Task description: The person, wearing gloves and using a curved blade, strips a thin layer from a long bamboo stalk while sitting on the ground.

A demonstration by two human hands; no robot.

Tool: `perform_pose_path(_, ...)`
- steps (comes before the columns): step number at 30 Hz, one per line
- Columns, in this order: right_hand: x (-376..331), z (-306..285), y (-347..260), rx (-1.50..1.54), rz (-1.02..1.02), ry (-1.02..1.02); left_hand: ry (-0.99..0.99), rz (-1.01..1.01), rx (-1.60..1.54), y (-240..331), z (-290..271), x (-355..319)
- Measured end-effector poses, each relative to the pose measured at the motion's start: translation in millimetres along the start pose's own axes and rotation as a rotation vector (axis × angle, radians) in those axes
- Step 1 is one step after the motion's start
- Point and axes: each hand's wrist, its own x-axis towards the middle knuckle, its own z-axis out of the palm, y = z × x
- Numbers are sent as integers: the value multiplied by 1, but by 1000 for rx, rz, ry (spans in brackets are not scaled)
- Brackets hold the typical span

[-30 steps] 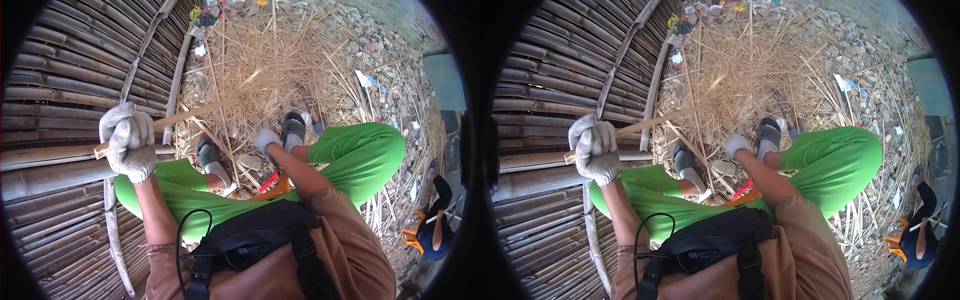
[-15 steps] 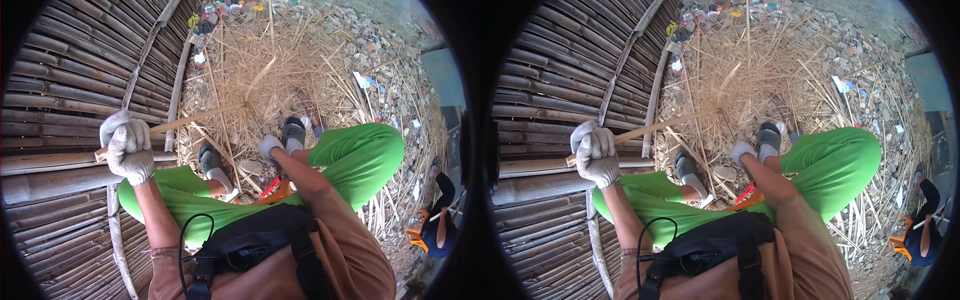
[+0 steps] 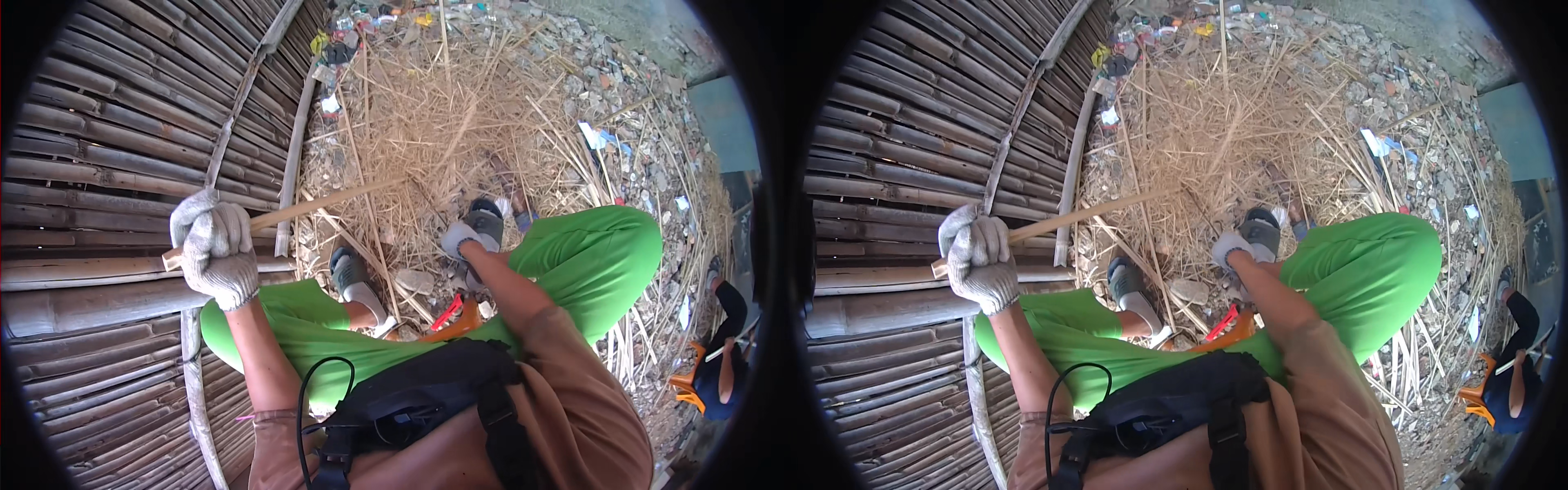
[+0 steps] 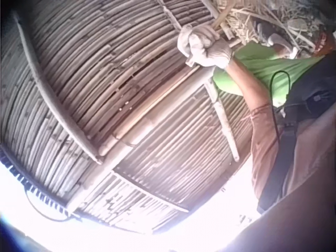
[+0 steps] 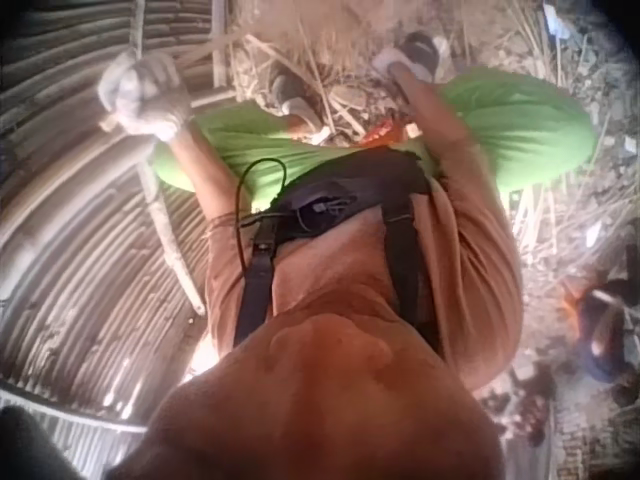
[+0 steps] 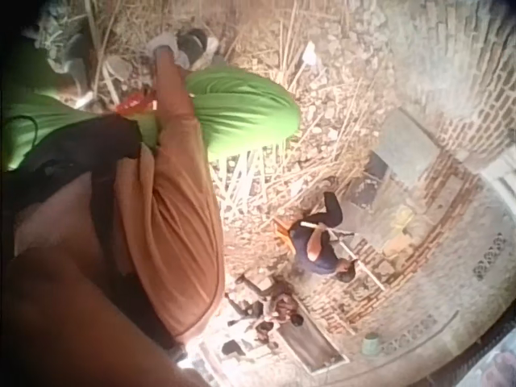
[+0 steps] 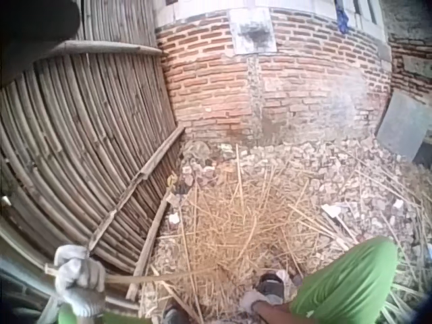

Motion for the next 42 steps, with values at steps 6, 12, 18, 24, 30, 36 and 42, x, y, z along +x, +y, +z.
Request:
perform_pose_path(6,-5,-80,-77,644,201,188,117,14,53,4,-9,-9)
perform_pose_path(12,-41,-103,-98,832,265,286,134,20,63,9,3,3)
perform_pose_path(18,-76,-154,-147,985,-26,591,76,-53,152,4,5,3)
perform_pose_path(24,-151,-235,-201,862,-379,606,25,2,118,1,2,-12)
perform_pose_path(30,-108,-162,-130,840,54,415,69,44,126,-8,15,-14)
perform_pose_path(36,-159,-246,-200,840,-330,631,156,35,177,-4,8,-15)
perform_pose_path(42,-143,-224,-194,750,-279,620,239,-8,138,-4,15,-18)
